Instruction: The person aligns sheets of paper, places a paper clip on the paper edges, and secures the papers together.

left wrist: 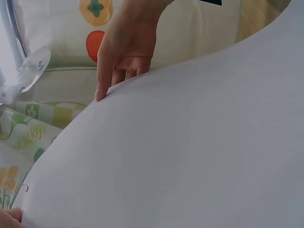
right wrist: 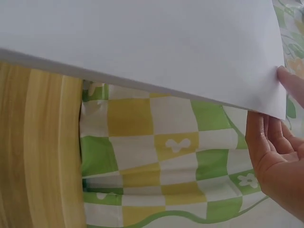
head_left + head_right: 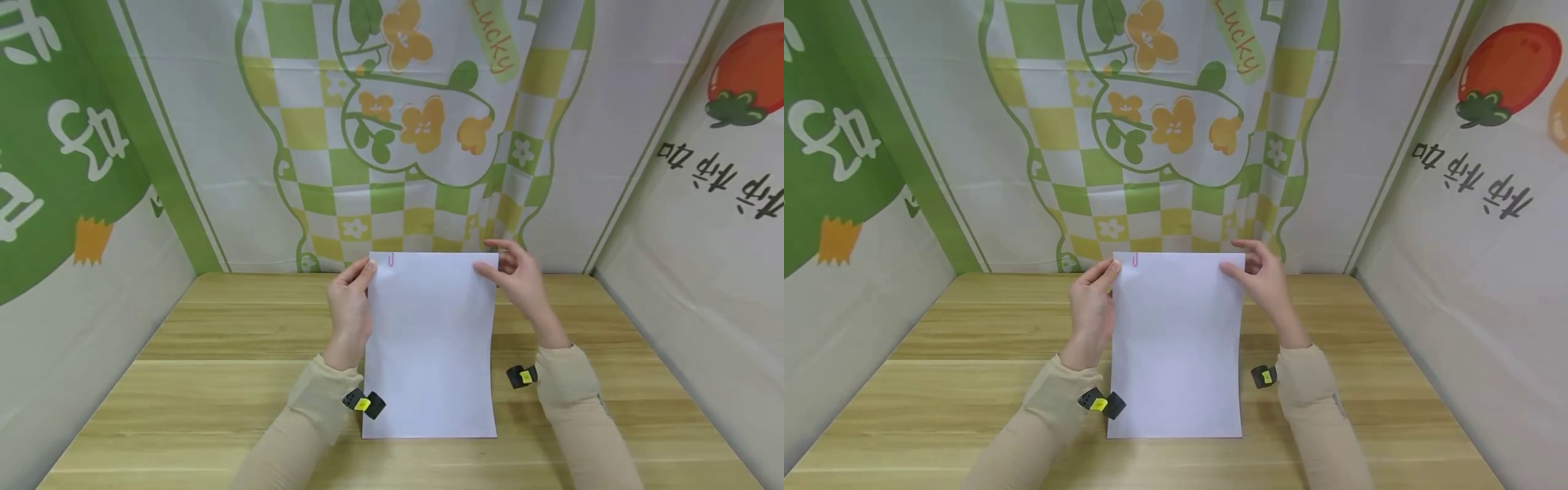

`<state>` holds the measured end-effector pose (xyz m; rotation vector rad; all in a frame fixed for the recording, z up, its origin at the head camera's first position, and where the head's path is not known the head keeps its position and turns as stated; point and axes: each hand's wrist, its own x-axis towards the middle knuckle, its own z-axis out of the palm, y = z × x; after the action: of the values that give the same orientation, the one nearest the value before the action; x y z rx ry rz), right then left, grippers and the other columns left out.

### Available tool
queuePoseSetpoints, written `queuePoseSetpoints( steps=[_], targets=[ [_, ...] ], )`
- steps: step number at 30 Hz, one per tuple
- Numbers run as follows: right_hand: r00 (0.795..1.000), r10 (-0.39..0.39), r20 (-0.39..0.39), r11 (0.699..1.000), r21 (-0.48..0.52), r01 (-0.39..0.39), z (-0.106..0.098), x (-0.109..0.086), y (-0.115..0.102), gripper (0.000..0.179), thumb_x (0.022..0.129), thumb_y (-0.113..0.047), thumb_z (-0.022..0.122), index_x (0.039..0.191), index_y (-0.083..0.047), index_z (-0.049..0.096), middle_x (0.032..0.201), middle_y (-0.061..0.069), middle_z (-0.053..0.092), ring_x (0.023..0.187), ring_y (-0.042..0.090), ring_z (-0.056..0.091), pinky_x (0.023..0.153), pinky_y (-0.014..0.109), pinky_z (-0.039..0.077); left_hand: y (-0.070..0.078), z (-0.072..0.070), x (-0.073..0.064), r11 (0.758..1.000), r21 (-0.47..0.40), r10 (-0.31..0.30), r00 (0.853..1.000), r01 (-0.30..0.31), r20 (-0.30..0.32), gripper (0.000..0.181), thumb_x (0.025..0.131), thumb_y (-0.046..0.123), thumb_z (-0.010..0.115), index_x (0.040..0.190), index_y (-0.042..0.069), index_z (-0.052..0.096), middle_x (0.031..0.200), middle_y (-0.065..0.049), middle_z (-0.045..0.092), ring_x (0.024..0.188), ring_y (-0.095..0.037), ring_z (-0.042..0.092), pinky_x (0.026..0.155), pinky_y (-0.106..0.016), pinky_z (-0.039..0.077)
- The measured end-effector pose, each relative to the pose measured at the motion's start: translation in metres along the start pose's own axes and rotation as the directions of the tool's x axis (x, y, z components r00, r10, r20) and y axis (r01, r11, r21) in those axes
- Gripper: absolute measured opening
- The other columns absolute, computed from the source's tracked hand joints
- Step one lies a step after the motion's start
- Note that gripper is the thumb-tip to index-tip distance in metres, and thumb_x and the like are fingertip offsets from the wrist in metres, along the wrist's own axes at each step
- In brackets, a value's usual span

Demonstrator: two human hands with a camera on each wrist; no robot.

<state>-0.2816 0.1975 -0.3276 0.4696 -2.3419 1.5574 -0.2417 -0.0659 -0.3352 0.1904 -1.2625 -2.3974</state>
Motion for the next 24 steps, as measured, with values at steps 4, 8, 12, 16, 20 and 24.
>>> queuePoseSetpoints(
  steps=[4, 8, 12, 16, 20, 24],
  targets=[
    [0.999, 0.044, 0.019, 0.999, -0.004, -0.044, 0.0, -0.003, 0.012, 0.049, 0.082, -0.03, 0.074, 0.121, -0.005, 0.057, 0.085, -0.009, 0.066, 0.074, 0.005, 0.062, 0.059, 0.023, 0.051, 0.0, -0.001, 0.002, 1.0, 0.009, 0.001, 1.0, -0.001, -0.005, 0.022, 0.085, -0.003, 0.065, 0.106, -0.011, 0.065, 0.095, -0.005, 0.064, 0.085, -0.011, 0.061, 0.077, -0.019, 0.052],
    [0.995, 0.091, 0.045, 0.996, 0.002, -0.091, 0.001, -0.007, 0.017, 0.045, 0.082, -0.035, 0.074, 0.11, -0.004, 0.059, 0.088, -0.005, 0.067, 0.076, 0.005, 0.063, 0.063, 0.029, 0.056, -0.002, -0.002, 0.005, 1.0, -0.005, 0.0, 1.0, 0.0, -0.017, 0.022, 0.085, -0.004, 0.064, 0.106, -0.011, 0.066, 0.096, -0.006, 0.064, 0.087, -0.011, 0.061, 0.078, -0.019, 0.051],
    [0.987, 0.131, 0.089, 0.991, 0.013, -0.132, 0.004, -0.011, 0.022, 0.043, 0.082, -0.035, 0.073, 0.108, -0.003, 0.058, 0.09, -0.001, 0.067, 0.078, 0.006, 0.063, 0.065, 0.029, 0.056, -0.004, -0.002, 0.008, 1.0, -0.009, 0.002, 0.999, -0.003, -0.042, 0.023, 0.085, -0.006, 0.064, 0.107, -0.011, 0.065, 0.094, -0.005, 0.065, 0.089, -0.011, 0.061, 0.08, -0.019, 0.051],
    [0.98, 0.153, 0.125, 0.988, 0.01, -0.155, 0.007, -0.014, 0.026, 0.042, 0.083, -0.033, 0.073, 0.108, -0.003, 0.058, 0.092, 0.002, 0.07, 0.079, 0.006, 0.063, 0.069, 0.035, 0.057, -0.004, -0.003, 0.011, 1.0, -0.002, 0.002, 0.998, -0.002, -0.059, 0.025, 0.085, -0.006, 0.064, 0.109, -0.012, 0.064, 0.097, -0.006, 0.066, 0.092, -0.012, 0.061, 0.082, -0.019, 0.05],
    [0.97, 0.17, 0.172, 0.985, 0.004, -0.173, 0.008, -0.017, 0.027, 0.04, 0.085, -0.03, 0.072, 0.109, -0.001, 0.058, 0.096, 0.009, 0.069, 0.079, 0.006, 0.063, 0.073, 0.038, 0.056, -0.005, -0.005, 0.014, 1.0, 0.007, -0.003, 0.998, 0.004, -0.064, 0.027, 0.085, -0.004, 0.065, 0.111, -0.011, 0.064, 0.1, -0.008, 0.066, 0.096, -0.013, 0.06, 0.085, -0.02, 0.05],
    [0.961, 0.175, 0.216, 0.982, 0.029, -0.185, 0.01, -0.02, 0.031, 0.037, 0.086, -0.026, 0.071, 0.105, 0.003, 0.058, 0.094, 0.015, 0.067, 0.079, 0.009, 0.064, 0.074, 0.04, 0.057, -0.008, -0.007, 0.018, 1.0, 0.024, -0.004, 0.998, 0.005, -0.068, 0.028, 0.086, -0.003, 0.065, 0.112, -0.011, 0.063, 0.099, -0.007, 0.065, 0.097, -0.013, 0.06, 0.086, -0.021, 0.05]
  ],
)
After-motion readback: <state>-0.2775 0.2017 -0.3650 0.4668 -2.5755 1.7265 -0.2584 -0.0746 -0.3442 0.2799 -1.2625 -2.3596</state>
